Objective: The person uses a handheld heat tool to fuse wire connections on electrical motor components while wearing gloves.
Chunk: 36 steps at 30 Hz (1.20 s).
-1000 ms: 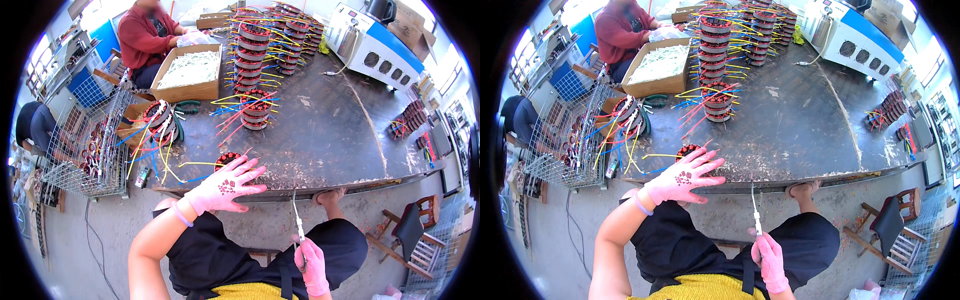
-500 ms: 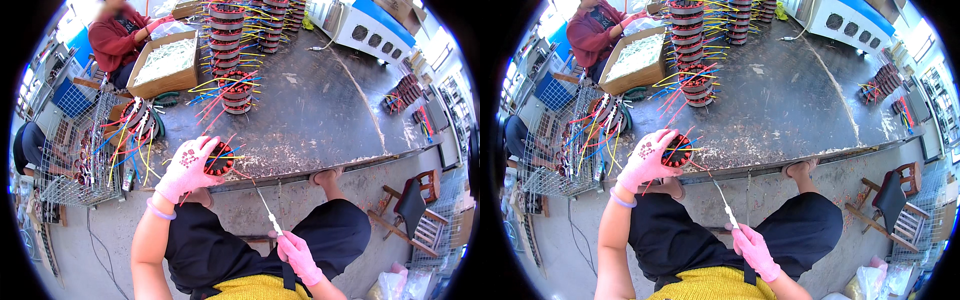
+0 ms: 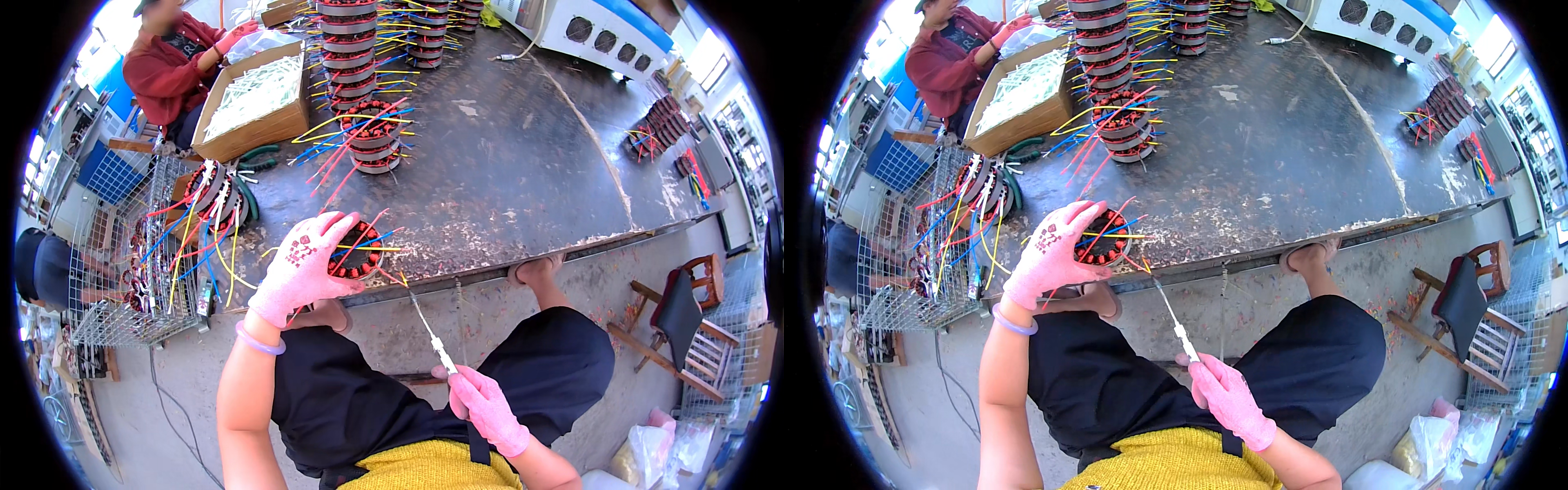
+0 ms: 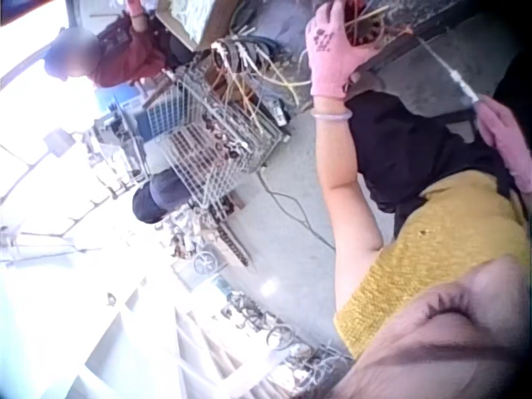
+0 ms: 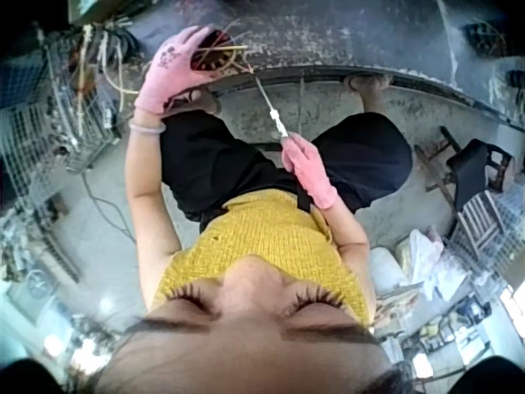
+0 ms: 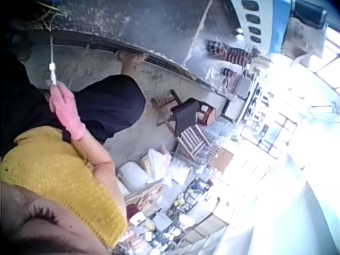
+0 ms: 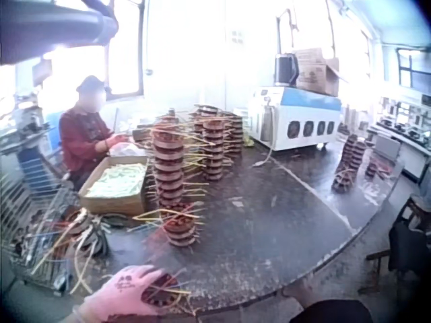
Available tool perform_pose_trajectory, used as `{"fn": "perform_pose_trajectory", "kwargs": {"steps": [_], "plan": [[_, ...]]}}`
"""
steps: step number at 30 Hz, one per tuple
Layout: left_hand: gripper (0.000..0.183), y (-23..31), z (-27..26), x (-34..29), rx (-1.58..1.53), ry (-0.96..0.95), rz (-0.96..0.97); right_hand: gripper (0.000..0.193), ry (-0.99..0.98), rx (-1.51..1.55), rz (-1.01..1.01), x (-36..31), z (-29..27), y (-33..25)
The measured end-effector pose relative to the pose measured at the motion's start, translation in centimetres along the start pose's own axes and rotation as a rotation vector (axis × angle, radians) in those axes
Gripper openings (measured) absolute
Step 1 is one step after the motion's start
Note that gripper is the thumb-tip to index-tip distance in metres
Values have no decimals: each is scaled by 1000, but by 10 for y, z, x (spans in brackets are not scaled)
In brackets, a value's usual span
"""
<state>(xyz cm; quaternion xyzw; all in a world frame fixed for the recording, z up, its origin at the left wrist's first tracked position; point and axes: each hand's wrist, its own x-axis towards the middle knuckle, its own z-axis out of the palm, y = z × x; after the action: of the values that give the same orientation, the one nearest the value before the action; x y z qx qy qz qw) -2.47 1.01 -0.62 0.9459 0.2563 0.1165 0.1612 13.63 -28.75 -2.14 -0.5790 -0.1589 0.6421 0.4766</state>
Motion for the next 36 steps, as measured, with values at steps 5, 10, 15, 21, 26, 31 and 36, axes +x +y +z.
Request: {"fn": "perform_pose_trajectory", "kwargs": {"steps": [5,10,15,21,26,31,36], "plan": [[95,-2,2,0,2,0,12,36,-17,19,-9,1,-3,5],[95,-2,3,1,6,1,20,36,12,17,-5,-2,1,1],[95,-1,1,1,-6,-11,22,36,6,-40,-14,0,1,4],[95,0,1,1,-10,-13,7,35,-3,-17,-34,0,-1,4],[94,1,0,2,-11,-21,11,36,0,26,-3,0,-1,5],[94,-1,2,2,-7,-16,32,36,-19,41,10,2,2,5],[95,-1,5,3,-2,-16,26,36,0,34,7,0,1,6]]}}
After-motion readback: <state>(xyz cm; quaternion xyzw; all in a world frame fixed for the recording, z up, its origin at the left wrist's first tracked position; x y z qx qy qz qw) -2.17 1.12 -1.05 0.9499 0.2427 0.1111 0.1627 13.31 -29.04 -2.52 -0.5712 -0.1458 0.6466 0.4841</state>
